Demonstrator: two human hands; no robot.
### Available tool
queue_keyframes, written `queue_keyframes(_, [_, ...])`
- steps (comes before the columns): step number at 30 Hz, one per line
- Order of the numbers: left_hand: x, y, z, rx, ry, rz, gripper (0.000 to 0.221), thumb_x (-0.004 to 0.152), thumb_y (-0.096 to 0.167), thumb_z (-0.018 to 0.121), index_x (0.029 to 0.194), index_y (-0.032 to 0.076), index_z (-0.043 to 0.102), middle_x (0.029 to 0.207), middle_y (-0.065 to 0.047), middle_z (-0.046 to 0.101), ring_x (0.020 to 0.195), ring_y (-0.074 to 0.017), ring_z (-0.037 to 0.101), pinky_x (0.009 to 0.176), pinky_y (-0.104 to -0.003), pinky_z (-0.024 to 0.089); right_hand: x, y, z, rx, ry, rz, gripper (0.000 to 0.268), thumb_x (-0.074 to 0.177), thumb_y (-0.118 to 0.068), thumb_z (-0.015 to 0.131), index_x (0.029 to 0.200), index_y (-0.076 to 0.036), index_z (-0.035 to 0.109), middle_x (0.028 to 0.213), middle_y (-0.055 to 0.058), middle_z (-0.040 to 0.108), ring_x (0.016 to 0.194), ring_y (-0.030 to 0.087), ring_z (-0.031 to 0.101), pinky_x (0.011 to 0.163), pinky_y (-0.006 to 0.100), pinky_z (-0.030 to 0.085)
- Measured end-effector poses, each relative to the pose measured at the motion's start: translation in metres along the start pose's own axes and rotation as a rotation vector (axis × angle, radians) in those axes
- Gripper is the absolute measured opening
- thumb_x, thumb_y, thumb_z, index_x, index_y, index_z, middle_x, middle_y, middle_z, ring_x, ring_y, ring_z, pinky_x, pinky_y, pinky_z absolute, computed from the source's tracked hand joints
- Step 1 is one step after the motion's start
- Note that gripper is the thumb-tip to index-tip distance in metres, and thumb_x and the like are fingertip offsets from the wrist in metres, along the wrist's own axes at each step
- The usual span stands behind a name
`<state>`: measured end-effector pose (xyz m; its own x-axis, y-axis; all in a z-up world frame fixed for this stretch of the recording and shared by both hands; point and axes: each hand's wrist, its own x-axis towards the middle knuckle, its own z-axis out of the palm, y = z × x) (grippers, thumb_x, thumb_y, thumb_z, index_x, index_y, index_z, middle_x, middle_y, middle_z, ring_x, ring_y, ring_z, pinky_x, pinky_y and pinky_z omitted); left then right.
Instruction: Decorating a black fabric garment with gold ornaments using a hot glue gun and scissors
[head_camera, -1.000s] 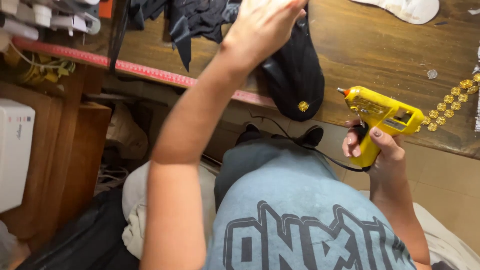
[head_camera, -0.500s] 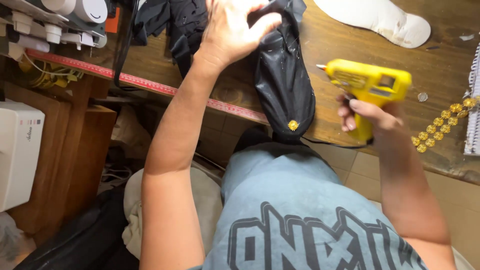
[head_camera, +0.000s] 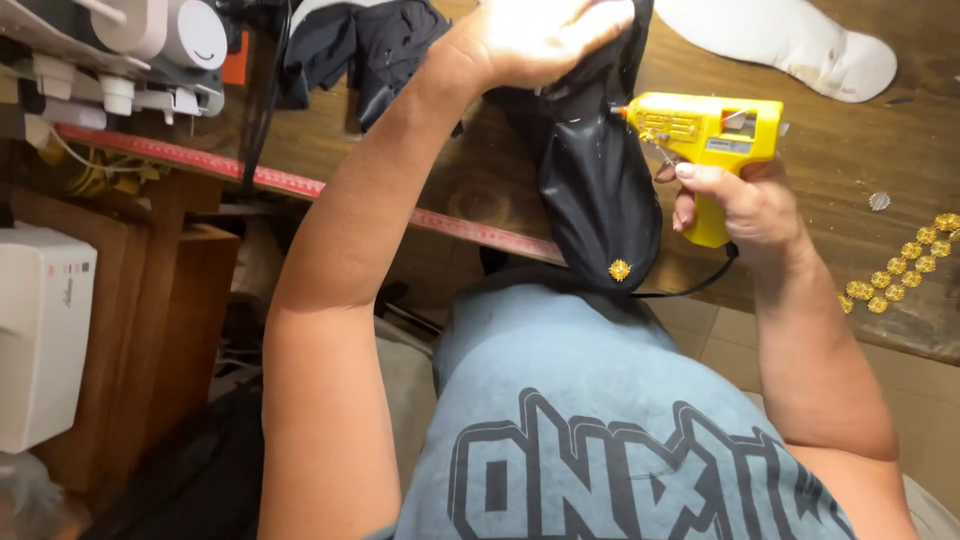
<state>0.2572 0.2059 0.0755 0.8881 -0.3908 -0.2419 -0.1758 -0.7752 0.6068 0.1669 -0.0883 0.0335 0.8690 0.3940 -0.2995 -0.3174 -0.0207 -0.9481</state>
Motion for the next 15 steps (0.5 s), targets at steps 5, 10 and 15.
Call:
queue_keyframes(5, [0.010, -0.023, 0.017, 0.002, 0.040, 0.193, 0.064, 0.089, 0.058, 0.071, 0.134, 0.015, 0.055, 0.128, -0.008, 0.068, 0.111, -0.0289, 0.063, 0.092, -0.041, 0.046, 0.001, 0.003, 0.000, -0.004, 0.004, 0.004, 0.026, 0.092, -0.012, 0.067, 0.112, 0.004, 0.066, 0.087, 0.013, 0.069, 0.050, 0.017, 0.060, 0.046, 0.030, 0.055])
queue_keyframes(10, [0.019, -0.032, 0.030, 0.062, 0.115, 0.195, 0.053, 0.081, 0.043, 0.080, 0.123, 0.016, 0.062, 0.117, -0.011, 0.072, 0.103, -0.0343, 0.066, 0.085, -0.041, 0.049, -0.001, -0.003, -0.002, 0.032, -0.042, 0.003, 0.024, 0.092, -0.016, 0.066, 0.105, 0.005, 0.066, 0.069, 0.010, 0.063, 0.048, 0.018, 0.058, 0.045, 0.029, 0.054])
queue_keyframes(15, [0.015, -0.033, 0.029, -0.061, 0.138, 0.308, 0.032, 0.082, 0.032, 0.076, 0.106, 0.013, 0.066, 0.098, -0.004, 0.072, 0.088, -0.0218, 0.065, 0.077, -0.035, 0.047, 0.003, 0.002, 0.002, -0.002, 0.004, -0.018, 0.016, 0.091, -0.011, 0.067, 0.097, 0.003, 0.065, 0.082, 0.012, 0.067, 0.047, 0.019, 0.059, 0.043, 0.030, 0.053])
